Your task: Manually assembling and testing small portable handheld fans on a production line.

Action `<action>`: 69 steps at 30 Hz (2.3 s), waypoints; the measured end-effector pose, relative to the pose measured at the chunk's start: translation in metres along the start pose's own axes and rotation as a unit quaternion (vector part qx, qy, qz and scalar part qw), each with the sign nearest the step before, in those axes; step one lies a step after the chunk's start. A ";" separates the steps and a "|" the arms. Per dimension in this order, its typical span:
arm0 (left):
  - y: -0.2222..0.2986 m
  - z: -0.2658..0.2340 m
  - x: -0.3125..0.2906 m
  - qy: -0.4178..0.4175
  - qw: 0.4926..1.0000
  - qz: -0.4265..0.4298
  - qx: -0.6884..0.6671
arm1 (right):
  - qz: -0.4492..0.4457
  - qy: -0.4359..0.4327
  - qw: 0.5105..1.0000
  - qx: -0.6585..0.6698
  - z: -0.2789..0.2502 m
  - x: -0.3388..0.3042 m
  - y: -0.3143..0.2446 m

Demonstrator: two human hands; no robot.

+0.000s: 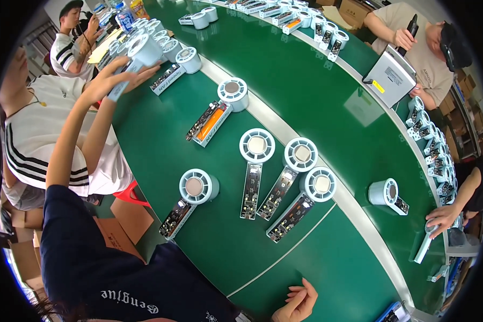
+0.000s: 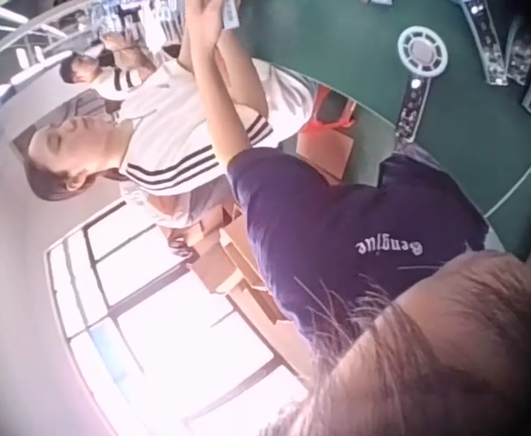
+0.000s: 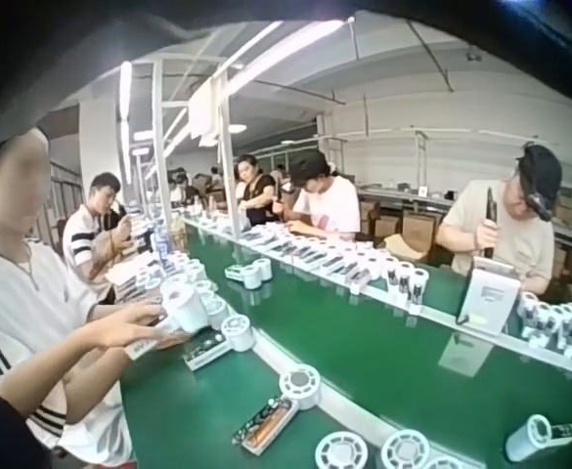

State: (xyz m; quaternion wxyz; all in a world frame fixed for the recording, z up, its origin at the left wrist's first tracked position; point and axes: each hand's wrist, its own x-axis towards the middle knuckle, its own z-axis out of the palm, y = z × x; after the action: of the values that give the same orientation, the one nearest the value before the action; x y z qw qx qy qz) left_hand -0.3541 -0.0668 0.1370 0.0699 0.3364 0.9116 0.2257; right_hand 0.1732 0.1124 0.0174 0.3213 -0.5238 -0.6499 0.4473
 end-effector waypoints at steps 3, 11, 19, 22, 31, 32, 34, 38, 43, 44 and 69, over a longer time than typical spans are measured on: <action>-0.003 0.001 -0.039 -0.002 0.999 0.009 0.040 | -0.001 -0.008 1.000 -0.010 0.001 -0.002 -0.002; 0.003 0.014 -0.087 -0.041 0.998 -0.035 -0.037 | -0.004 -0.025 0.999 -0.038 -0.001 -0.003 -0.003; -0.032 -0.007 -0.077 -0.014 0.997 -0.044 -0.058 | -0.027 -0.031 0.999 -0.034 0.002 -0.003 -0.001; -0.052 -0.028 -0.040 0.046 0.998 0.006 0.045 | -0.036 -0.033 0.998 -0.045 0.002 -0.004 -0.003; -0.037 0.028 0.017 -0.091 0.986 0.125 0.068 | -0.044 -0.031 0.997 -0.059 0.003 -0.004 -0.005; -0.031 0.039 0.020 -0.103 0.985 0.128 0.059 | -0.040 -0.030 0.997 -0.055 0.002 -0.004 -0.006; -0.033 0.056 0.031 -0.101 0.983 0.140 0.062 | -0.050 -0.022 0.997 -0.061 0.001 -0.003 -0.004; -0.049 0.073 0.055 -0.076 0.985 0.142 0.067 | -0.080 -0.008 0.994 -0.072 -0.002 -0.002 -0.005; -0.070 0.075 0.063 -0.009 0.985 0.146 0.094 | 0.033 -0.033 0.996 0.078 -0.007 0.018 -0.036; -0.068 0.076 0.059 0.010 0.982 0.153 0.113 | -0.001 -0.057 0.995 0.079 -0.014 0.033 -0.039; 0.119 0.139 -0.195 -0.125 0.967 0.004 -0.221 | -0.035 -0.242 0.967 0.074 -0.011 0.101 -0.088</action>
State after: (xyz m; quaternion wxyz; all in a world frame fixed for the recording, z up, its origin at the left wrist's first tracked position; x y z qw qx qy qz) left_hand -0.0974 -0.0618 0.0629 0.2554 0.3422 0.8214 0.3780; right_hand 0.1238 0.2080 0.0971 0.2082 -0.3517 -0.6915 0.5956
